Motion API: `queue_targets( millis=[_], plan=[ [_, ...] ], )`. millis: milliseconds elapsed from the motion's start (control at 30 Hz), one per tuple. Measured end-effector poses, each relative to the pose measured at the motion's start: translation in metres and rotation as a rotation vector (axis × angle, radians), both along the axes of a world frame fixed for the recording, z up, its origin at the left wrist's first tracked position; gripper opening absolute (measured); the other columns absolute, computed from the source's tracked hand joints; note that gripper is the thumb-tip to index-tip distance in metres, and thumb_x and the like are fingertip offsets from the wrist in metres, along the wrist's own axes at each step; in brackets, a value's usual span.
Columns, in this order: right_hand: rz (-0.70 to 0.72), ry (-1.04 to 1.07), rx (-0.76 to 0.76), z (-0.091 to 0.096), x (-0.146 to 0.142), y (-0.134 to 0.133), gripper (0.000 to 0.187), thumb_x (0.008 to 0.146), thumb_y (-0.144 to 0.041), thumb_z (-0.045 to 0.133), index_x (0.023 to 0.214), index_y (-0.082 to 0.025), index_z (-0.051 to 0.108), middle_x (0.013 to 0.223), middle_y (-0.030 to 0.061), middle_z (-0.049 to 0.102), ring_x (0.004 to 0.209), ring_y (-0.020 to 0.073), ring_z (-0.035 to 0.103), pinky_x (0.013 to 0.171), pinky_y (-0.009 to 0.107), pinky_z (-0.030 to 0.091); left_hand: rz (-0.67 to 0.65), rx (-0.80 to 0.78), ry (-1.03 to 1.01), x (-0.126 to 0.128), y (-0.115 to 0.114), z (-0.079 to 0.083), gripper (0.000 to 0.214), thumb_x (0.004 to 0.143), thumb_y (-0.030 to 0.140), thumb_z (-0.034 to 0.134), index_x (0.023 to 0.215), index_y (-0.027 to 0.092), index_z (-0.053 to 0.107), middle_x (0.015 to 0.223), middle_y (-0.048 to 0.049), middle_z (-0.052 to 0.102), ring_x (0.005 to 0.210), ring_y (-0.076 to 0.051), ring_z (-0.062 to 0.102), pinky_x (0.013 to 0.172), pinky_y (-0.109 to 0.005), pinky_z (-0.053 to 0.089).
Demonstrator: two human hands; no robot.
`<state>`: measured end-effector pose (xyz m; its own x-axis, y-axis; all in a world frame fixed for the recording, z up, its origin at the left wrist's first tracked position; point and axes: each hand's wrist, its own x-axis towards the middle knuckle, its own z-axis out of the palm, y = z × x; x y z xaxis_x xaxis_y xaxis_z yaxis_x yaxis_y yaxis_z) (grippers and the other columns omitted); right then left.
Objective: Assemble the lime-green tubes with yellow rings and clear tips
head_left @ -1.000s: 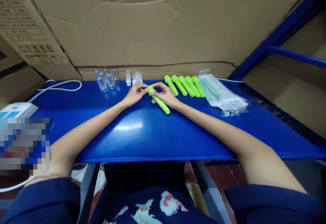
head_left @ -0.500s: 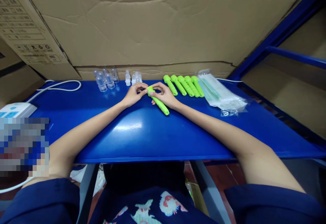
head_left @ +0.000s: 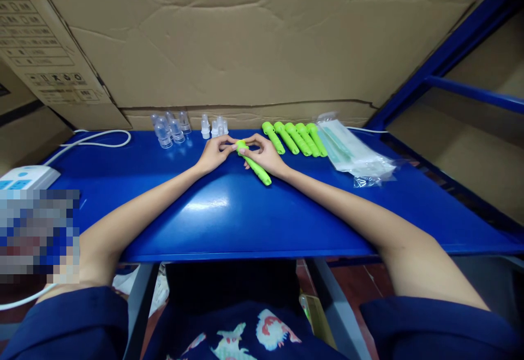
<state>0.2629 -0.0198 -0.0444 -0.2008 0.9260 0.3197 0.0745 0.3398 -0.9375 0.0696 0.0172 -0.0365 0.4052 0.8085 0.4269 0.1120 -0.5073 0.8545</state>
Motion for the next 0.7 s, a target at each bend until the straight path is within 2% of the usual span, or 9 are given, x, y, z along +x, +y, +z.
queue_targets(
  millis=[100,267,400,500,633,700],
  plan=[
    [-0.026,-0.015,0.007,-0.0016,-0.0005,0.0000,0.055,0.074,-0.058,0.080,0.103,-0.020,0.055,0.115,0.0096,0.071,0.054,0.0126,0.070,0.047,0.027,0.061,-0.009,-0.052,-0.037,0.0009,-0.0001,-0.0002,0.036,0.079,0.045,0.077,0.096,0.013,0.073,0.104,-0.0117,0.079,0.095,-0.024,0.076,0.095,-0.040,0.058],
    [-0.048,-0.026,-0.016,-0.0009,-0.0025,-0.0015,0.060,0.072,-0.061,0.079,0.107,-0.020,0.054,0.120,0.0107,0.068,0.053,0.0109,0.068,0.044,0.026,0.060,-0.011,-0.097,-0.055,0.0009,-0.0011,0.0012,0.043,0.074,0.048,0.081,0.098,0.013,0.076,0.102,-0.0115,0.079,0.093,-0.023,0.076,0.096,-0.042,0.058],
    [-0.049,-0.058,-0.058,-0.0002,-0.0014,0.0003,0.069,0.072,-0.058,0.080,0.123,-0.020,0.054,0.127,0.0123,0.065,0.053,0.0092,0.066,0.044,0.025,0.058,-0.041,-0.081,-0.027,-0.0004,-0.0012,0.0025,0.041,0.078,0.046,0.079,0.102,0.012,0.076,0.104,-0.0121,0.079,0.094,-0.022,0.075,0.097,-0.040,0.057],
    [-0.028,-0.105,-0.092,0.0004,0.0000,0.0026,0.072,0.075,-0.053,0.079,0.132,-0.018,0.055,0.123,0.0133,0.066,0.054,0.0105,0.066,0.045,0.025,0.057,-0.074,-0.041,-0.006,-0.0002,-0.0001,0.0017,0.037,0.082,0.042,0.075,0.104,0.011,0.074,0.105,-0.0124,0.078,0.096,-0.021,0.074,0.097,-0.037,0.056],
    [-0.014,-0.125,-0.056,0.0010,0.0006,0.0038,0.060,0.074,-0.054,0.080,0.118,-0.016,0.064,0.117,0.0114,0.069,0.055,0.0122,0.067,0.044,0.025,0.055,-0.063,-0.007,0.016,0.0018,0.0014,-0.0011,0.031,0.086,0.039,0.071,0.103,0.013,0.069,0.103,-0.0101,0.076,0.095,-0.019,0.072,0.091,-0.033,0.055],
    [-0.011,-0.122,-0.054,0.0015,0.0007,0.0034,0.058,0.074,-0.054,0.080,0.116,-0.017,0.064,0.104,0.0083,0.073,0.054,0.0130,0.066,0.044,0.025,0.055,-0.042,0.009,0.033,0.0028,0.0021,-0.0027,0.029,0.088,0.040,0.067,0.103,0.015,0.068,0.100,-0.0083,0.076,0.093,-0.018,0.071,0.089,-0.032,0.054]
  ],
)
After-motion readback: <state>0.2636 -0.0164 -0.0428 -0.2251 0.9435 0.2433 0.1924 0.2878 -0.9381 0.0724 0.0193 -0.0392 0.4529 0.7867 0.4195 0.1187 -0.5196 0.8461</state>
